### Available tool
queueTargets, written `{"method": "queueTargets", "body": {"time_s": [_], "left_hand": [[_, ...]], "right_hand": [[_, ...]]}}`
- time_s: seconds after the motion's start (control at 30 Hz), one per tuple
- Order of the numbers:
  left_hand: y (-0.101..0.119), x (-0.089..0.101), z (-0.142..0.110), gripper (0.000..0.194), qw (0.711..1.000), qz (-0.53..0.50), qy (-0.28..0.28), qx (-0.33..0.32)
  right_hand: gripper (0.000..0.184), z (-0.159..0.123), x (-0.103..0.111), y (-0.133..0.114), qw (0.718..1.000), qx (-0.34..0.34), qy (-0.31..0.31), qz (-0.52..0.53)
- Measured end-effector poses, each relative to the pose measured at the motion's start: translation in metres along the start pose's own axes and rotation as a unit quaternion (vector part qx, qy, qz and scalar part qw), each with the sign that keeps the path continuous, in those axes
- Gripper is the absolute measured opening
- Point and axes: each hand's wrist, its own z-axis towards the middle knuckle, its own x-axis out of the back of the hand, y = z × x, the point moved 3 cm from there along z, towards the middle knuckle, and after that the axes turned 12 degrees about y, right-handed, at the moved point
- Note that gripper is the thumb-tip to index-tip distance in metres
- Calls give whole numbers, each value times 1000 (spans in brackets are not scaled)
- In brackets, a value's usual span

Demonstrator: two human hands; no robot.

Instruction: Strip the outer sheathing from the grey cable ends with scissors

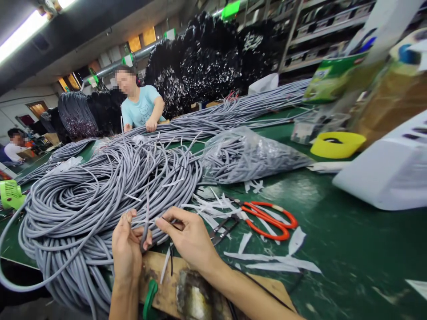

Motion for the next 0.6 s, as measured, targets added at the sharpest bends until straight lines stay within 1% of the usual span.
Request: {"method": "queueTargets", "body": {"time_s": [0.1,0.2,0.3,0.37,0.47,0.5,0.53,0.57,0.6], "left_hand": [[5,3,1,30,999,-40,12,6],[9,7,1,36,997,-76,16,11],[8,8,1,41,996,-77,-36,25],[7,9,0,50,996,-55,-66,34],[5,9,0,60,996,-35,-78,41],[5,9,0,61,996,-35,-78,37],[5,9,1,61,996,-37,-78,27],[6,10,1,60,996,-42,-76,10],[6,10,0,57,996,-47,-73,-13]], "right_hand": [[25,2,2,0,1000,-21,16,6],[26,3,4,2,999,-37,25,5],[29,2,4,8,998,-64,25,13],[32,3,4,13,995,-92,19,30],[38,9,6,16,988,-134,22,70],[40,12,9,16,985,-145,34,85],[41,15,14,15,981,-153,61,102],[42,18,21,14,976,-153,102,120],[42,19,29,11,968,-139,157,137]]}}
